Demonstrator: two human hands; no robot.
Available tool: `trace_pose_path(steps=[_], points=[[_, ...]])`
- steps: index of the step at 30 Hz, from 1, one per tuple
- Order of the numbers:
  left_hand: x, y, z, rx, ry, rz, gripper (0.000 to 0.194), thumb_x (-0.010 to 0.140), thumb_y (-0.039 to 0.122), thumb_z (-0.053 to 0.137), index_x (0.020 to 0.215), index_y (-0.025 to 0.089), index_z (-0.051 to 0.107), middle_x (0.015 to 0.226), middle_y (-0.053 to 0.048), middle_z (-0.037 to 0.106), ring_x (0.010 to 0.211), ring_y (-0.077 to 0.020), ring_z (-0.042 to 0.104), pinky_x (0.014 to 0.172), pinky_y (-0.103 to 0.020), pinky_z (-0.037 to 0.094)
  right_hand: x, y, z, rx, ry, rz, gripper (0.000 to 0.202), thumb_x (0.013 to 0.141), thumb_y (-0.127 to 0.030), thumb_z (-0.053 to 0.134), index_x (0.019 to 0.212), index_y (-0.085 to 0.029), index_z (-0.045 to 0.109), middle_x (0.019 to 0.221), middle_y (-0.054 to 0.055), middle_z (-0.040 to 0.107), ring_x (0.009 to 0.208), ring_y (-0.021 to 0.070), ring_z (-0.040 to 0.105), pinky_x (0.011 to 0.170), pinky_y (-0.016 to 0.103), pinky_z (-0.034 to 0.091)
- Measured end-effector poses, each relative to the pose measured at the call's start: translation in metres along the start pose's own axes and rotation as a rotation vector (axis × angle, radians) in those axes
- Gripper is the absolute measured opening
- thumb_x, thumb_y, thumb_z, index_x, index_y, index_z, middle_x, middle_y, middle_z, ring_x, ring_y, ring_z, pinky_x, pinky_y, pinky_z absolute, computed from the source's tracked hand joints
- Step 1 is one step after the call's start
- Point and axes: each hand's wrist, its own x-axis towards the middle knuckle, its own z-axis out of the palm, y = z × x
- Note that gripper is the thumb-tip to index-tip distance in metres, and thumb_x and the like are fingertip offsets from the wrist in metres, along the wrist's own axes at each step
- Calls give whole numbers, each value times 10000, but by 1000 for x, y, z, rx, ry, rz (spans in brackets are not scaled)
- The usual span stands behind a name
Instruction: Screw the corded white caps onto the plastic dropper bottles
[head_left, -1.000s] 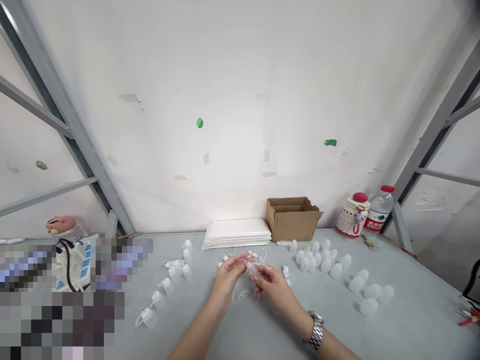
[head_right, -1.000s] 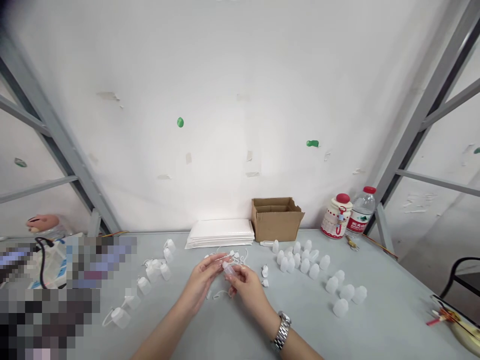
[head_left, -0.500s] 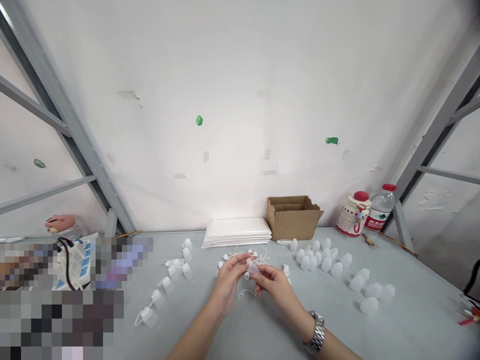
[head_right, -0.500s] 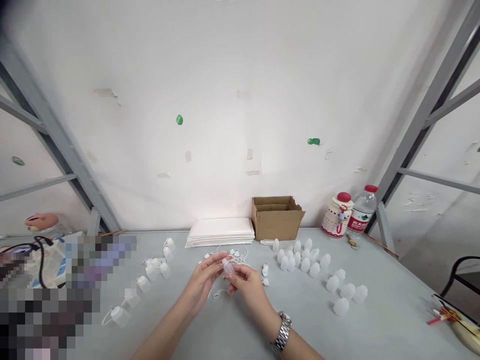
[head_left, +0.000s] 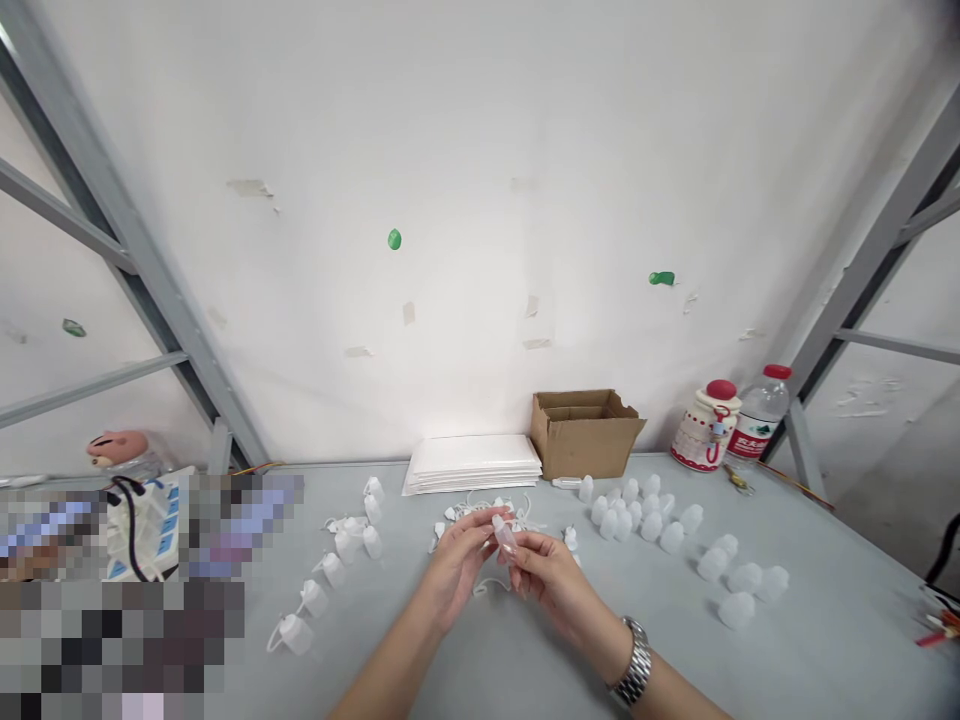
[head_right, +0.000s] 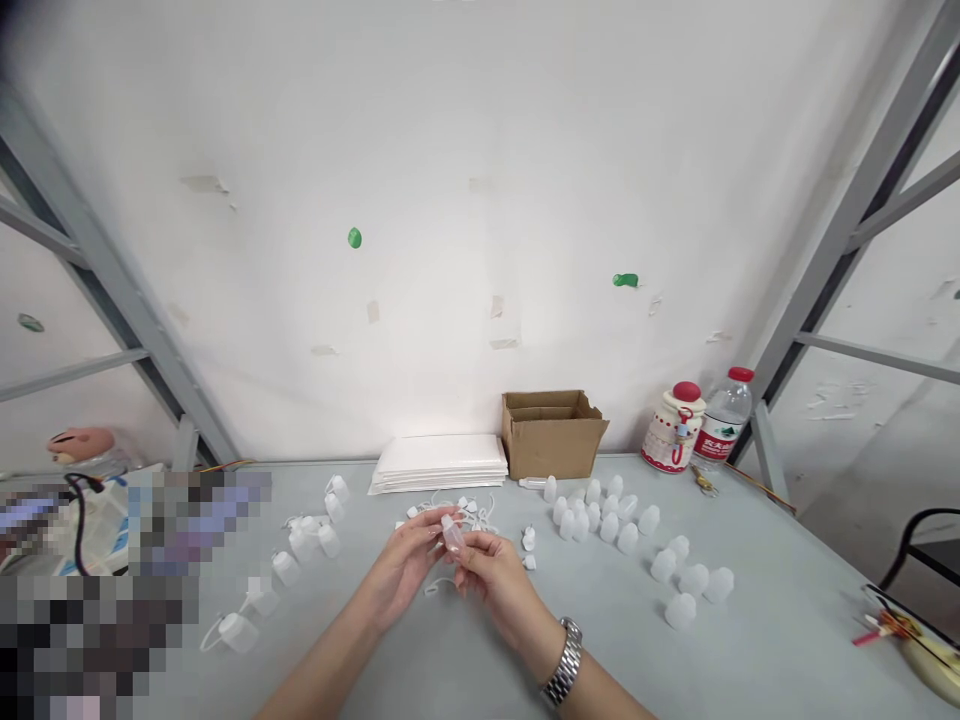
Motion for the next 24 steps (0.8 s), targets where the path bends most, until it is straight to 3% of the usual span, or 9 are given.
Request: trace_pose_path(steps=[3,12,16,24], points=[[-2,2,2,20,28,17,205,659,210,658,847,157,720,991,-91,687,969,-224,549,829,-307,387,1,2,0,-112,66,-68,296,590,-394,778,742,-155,688,634,-12,616,463,83,496,464,220,386],[-2,-3,5,-2,-3,16,233,697,252,639,894,147,705,981,-107,679,879,-230,573,758,-335,433,3,4,2,-330,137,-177,372,620,-513,710,743,-172,624,556,-33,560,458,121,504,473,258,416],[-6,-2,9,1,0,-13,237,704,268,644,900,147,698,969,-109,681,829,-223,584,667,-314,445,0,10,2,-384,195,-247,333,654,-481,699,755,-185,585,612,-30,557,489,121,500,482,252,408],[-8,-3,13,76,10,-10,255,662,250,659,887,139,706,1009,-116,689,929,-261,598,764,-325,424,-6,15,1,-725,334,-441,194,749,-375,636,717,-200,559,652,-20,522,596,146,472,559,258,398]])
